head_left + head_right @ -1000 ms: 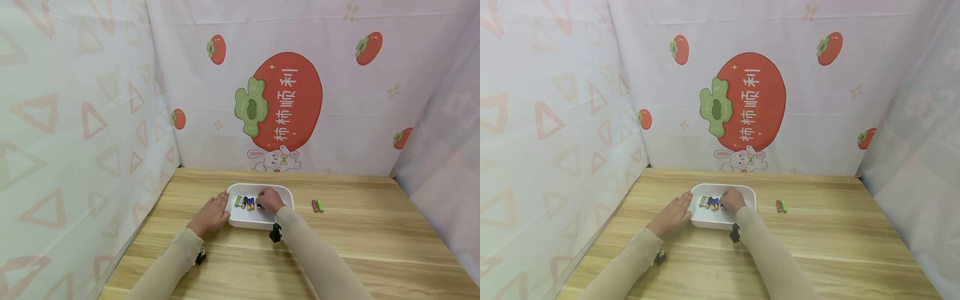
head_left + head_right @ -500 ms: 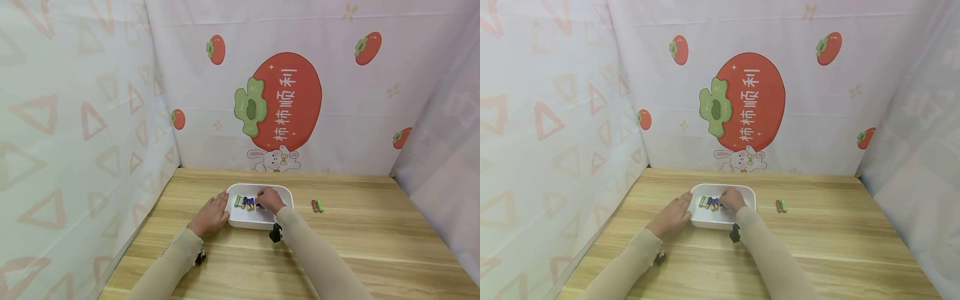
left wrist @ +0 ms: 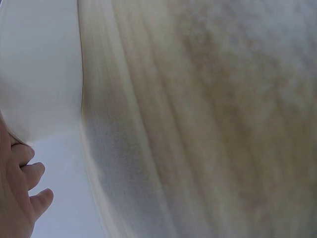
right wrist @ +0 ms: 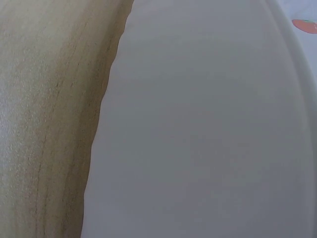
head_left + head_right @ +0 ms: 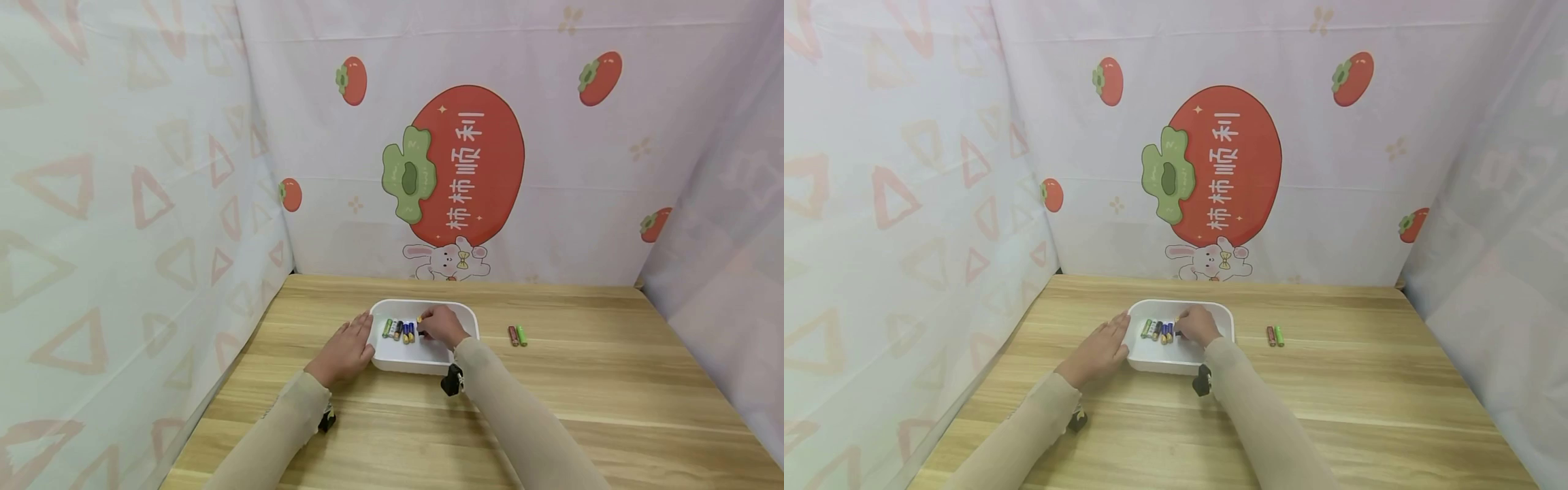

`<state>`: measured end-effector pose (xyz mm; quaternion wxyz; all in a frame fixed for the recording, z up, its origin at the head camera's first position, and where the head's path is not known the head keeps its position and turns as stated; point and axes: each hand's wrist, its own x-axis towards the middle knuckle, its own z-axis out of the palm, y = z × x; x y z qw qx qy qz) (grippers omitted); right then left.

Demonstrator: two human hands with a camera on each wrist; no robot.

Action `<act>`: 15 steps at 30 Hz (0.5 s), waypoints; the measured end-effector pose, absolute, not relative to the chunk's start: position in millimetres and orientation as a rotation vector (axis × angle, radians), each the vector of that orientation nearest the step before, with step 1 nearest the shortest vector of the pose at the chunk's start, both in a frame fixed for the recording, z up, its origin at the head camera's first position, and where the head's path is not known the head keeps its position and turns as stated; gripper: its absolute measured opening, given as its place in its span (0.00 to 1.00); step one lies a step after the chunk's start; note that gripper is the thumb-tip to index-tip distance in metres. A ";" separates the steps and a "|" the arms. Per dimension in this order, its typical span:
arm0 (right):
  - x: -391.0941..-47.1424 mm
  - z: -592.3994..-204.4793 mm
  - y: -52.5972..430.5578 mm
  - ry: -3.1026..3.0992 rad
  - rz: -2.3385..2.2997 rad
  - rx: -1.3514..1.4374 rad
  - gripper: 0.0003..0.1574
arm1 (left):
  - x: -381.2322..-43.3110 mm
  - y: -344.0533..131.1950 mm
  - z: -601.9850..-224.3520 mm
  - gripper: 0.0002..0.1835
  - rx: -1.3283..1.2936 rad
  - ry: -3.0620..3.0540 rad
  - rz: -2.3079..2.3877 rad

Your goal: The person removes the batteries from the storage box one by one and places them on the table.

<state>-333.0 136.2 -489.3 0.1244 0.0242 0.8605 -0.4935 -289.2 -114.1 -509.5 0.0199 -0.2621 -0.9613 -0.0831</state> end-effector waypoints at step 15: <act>-332.8 -486.8 138.5 2.458 -1.534 0.082 0.11 | -289.5 -114.4 -508.4 0.34 -0.827 -2.964 -0.240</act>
